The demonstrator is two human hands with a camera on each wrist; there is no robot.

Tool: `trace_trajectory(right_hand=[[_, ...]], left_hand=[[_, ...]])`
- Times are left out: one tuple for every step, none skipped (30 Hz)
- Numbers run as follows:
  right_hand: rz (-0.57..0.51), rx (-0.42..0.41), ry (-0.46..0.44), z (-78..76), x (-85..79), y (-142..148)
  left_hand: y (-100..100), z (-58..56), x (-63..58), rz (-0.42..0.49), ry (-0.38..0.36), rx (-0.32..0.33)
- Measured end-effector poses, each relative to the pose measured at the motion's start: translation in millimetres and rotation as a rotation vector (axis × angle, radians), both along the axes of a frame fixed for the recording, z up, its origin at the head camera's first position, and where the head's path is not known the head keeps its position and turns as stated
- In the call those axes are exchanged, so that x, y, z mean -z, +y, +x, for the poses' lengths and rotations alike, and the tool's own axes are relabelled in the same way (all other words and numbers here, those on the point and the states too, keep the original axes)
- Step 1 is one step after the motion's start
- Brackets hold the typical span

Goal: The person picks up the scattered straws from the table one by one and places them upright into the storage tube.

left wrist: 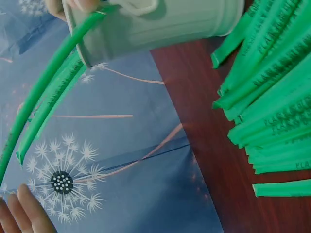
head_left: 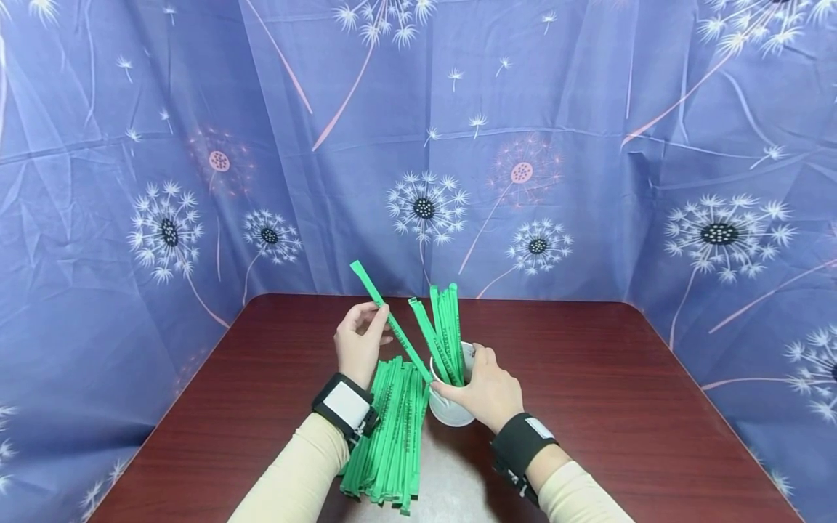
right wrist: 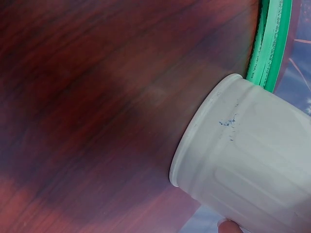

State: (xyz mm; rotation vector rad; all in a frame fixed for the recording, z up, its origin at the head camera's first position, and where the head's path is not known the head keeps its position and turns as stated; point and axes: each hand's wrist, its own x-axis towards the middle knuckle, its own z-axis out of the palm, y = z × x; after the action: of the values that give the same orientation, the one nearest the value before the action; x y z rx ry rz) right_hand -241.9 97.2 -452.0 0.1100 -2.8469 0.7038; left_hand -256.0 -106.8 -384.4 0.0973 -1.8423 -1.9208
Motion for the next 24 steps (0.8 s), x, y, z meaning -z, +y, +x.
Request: trace_trajectory(right_hand=[[0.0, 0.0, 0.002, -0.1, 0.0, 0.0], [-0.001, 0.001, 0.003, -0.2, 0.0, 0.0], [-0.001, 0.001, 0.006, -0.2, -0.2, -0.1], [-0.002, 0.002, 0.007, -0.3, -0.3, -0.1], [-0.003, 0.002, 0.008, -0.2, -0.4, 0.0], [-0.005, 0.003, 0.009, -0.1, -0.6, 0.0], [-0.007, 0.003, 0.011, 0.2, -0.9, -0.1], [-0.008, 0.003, 0.012, 0.4, -1.2, -0.1], [-0.008, 0.002, 0.013, 0.6, -1.3, -0.1], [-0.01, 0.002, 0.013, 0.8, -1.5, -0.2], [-0.011, 0.003, 0.014, 1.0, -1.7, -0.2], [-0.012, 0.003, 0.014, 1.2, -1.9, -0.3], [-0.012, 0.004, 0.014, 1.2, -1.9, -0.4], [-0.012, 0.003, 0.013, 1.2, -1.8, -0.5], [-0.013, 0.003, 0.012, 1.1, -1.6, -0.5], [-0.013, 0.003, 0.01, 1.0, -1.4, -0.6], [-0.012, 0.003, 0.009, 0.9, -1.1, -0.6], [-0.012, 0.003, 0.007, 0.8, -1.0, -0.7], [-0.012, 0.004, 0.005, 0.8, -0.8, -0.7], [-0.012, 0.005, 0.003, 0.8, -0.7, -0.7], [-0.013, 0.006, 0.001, 0.9, -0.7, -0.8], [-0.011, 0.007, 0.0, 0.9, -0.6, -0.6], [-0.011, 0.008, 0.0, 0.9, -0.5, -0.5], [-0.01, 0.009, -0.001, 0.8, -0.5, -0.3]], left_hand=[[0.2, -0.2, -0.7, 0.012, 0.01, -0.008], [0.3, -0.4, -1.0, 0.022, 0.017, -0.014], [0.3, -0.6, -1.2, 0.032, 0.022, -0.019], [0.7, -0.5, -1.6, 0.047, 0.026, -0.021], [0.9, -0.8, -1.4, 0.064, 0.033, -0.021], [1.0, -0.9, -1.4, 0.078, 0.041, -0.023], [1.2, -1.1, -1.3, 0.09, 0.049, -0.024], [1.4, -1.2, -1.2, 0.101, 0.058, -0.023], [1.5, -1.2, -1.2, 0.11, 0.068, -0.022], [1.7, -1.2, -1.3, 0.117, 0.08, -0.019], [1.8, -1.2, -1.3, 0.119, 0.09, -0.017], [1.8, -1.1, -1.7, 0.117, 0.101, -0.018], [1.8, -1.1, -1.8, 0.117, 0.11, -0.02], [1.6, -1.0, -2.1, 0.114, 0.117, -0.021], [1.6, -0.9, -2.3, 0.112, 0.123, -0.022], [1.5, -1.0, -2.6, 0.113, 0.127, -0.024], [1.5, -1.1, -2.7, 0.113, 0.127, -0.025], [1.6, -1.1, -2.9, 0.113, 0.125, -0.026], [1.9, -1.2, -2.9, 0.112, 0.12, -0.026], [2.1, -1.3, -3.0, 0.111, 0.116, -0.024], [2.5, -1.6, -2.8, 0.114, 0.115, -0.023], [3.0, -1.9, -2.8, 0.116, 0.114, -0.022], [3.6, -2.1, -2.8, 0.116, 0.114, -0.023], [4.0, -2.3, -3.0, 0.116, 0.12, -0.024]])
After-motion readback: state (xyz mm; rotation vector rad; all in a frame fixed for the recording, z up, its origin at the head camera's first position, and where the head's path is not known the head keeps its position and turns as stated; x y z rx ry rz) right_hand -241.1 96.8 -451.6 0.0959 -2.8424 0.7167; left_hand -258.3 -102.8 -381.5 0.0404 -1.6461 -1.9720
